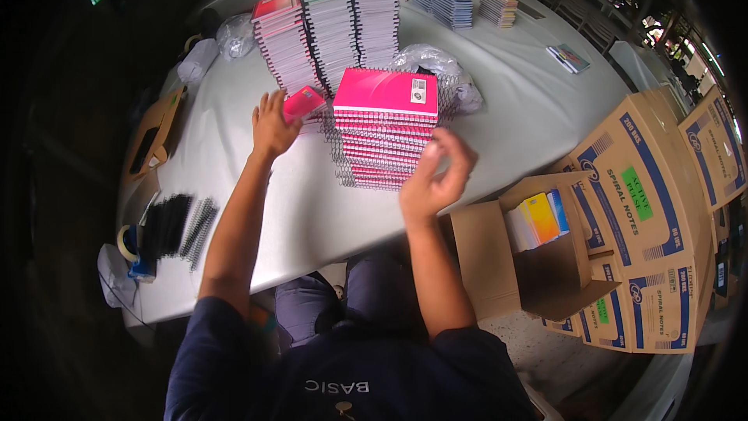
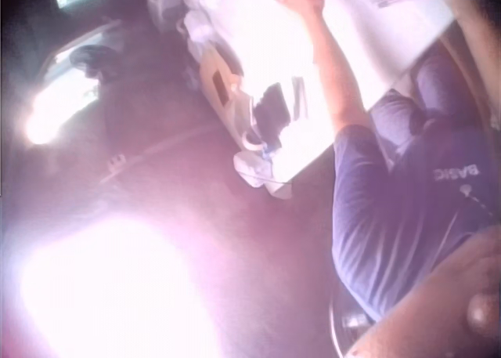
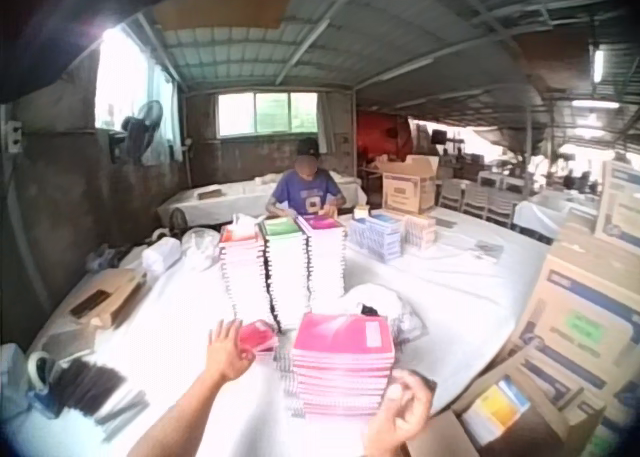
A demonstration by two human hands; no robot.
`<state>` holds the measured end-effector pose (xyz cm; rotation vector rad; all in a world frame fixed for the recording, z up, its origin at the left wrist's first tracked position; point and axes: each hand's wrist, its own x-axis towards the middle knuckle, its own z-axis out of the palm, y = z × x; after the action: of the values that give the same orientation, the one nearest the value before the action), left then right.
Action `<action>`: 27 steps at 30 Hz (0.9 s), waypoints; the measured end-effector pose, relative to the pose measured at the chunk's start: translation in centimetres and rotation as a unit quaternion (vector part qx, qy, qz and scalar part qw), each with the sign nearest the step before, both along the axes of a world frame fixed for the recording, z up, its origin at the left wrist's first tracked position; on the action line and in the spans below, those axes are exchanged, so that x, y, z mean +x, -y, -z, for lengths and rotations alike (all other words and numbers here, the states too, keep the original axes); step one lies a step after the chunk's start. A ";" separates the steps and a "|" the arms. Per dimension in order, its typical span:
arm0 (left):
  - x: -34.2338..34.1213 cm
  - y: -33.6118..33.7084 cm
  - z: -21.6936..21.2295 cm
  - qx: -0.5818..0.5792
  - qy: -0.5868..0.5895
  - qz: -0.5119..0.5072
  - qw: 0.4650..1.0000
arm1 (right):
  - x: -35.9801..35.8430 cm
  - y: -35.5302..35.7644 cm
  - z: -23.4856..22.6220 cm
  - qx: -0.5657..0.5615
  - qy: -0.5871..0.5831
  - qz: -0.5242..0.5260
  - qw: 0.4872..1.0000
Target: The person assembles a notebook by inserting a spiral wire into the punched holes of a stack of papers and covers by hand.
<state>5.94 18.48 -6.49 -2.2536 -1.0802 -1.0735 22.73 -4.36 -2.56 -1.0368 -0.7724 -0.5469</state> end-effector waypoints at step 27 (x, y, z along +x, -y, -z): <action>-8.9 18.5 3.1 -0.435 0.230 0.124 0.862 | -9.5 2.6 9.3 -0.081 -0.456 -0.606 0.647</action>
<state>-2.96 -0.01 -9.61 -2.9665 -1.7851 -1.4914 13.27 -6.98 -11.85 -0.5855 -0.4141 1.1838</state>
